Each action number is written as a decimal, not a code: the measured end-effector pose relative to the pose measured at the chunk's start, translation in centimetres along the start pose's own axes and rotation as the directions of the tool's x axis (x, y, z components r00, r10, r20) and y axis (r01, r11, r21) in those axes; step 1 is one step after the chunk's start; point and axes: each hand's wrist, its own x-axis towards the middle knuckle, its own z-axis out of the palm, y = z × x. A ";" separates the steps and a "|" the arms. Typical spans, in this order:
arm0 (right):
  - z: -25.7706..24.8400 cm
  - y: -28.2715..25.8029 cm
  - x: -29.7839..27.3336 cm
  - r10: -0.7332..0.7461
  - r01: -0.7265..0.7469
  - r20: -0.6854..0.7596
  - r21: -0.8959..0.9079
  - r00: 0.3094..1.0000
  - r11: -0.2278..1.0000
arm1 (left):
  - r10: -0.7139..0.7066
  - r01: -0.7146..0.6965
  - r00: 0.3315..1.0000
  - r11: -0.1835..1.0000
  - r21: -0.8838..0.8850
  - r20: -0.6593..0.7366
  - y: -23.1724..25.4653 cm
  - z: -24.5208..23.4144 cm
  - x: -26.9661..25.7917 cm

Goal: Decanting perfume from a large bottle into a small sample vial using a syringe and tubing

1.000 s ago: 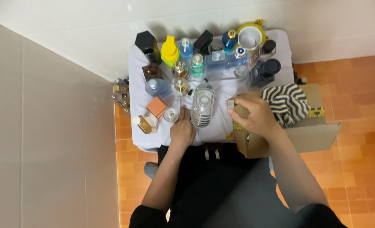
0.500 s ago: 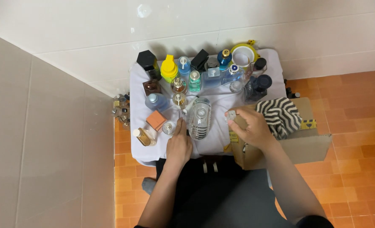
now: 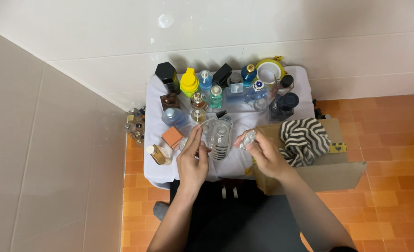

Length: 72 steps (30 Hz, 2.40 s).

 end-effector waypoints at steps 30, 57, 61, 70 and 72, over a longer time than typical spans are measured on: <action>4.1 3.0 -0.6 0.120 -0.091 -0.340 0.100 0.933 0.991 | 0.150 -0.077 0.979 0.899 -0.432 0.140 0.8 3.3 -0.7; 4.8 5.0 -1.6 -0.031 0.034 -0.125 0.017 0.992 0.999 | 0.082 0.059 0.981 0.737 -0.673 0.175 -2.7 3.8 2.4; 4.0 6.0 -1.8 -0.028 0.026 -0.085 -0.024 0.996 0.999 | 0.101 0.044 0.979 0.746 -0.665 0.178 -2.4 4.3 2.3; 2.3 4.4 -1.0 -0.043 0.042 -0.006 -0.108 0.999 0.993 | 0.179 -0.080 0.981 0.716 -0.693 0.072 -1.0 4.5 2.1; 2.4 4.8 -1.2 -0.049 0.049 0.000 -0.112 0.999 0.992 | 0.196 -0.099 0.979 0.709 -0.698 0.060 -0.6 4.2 2.2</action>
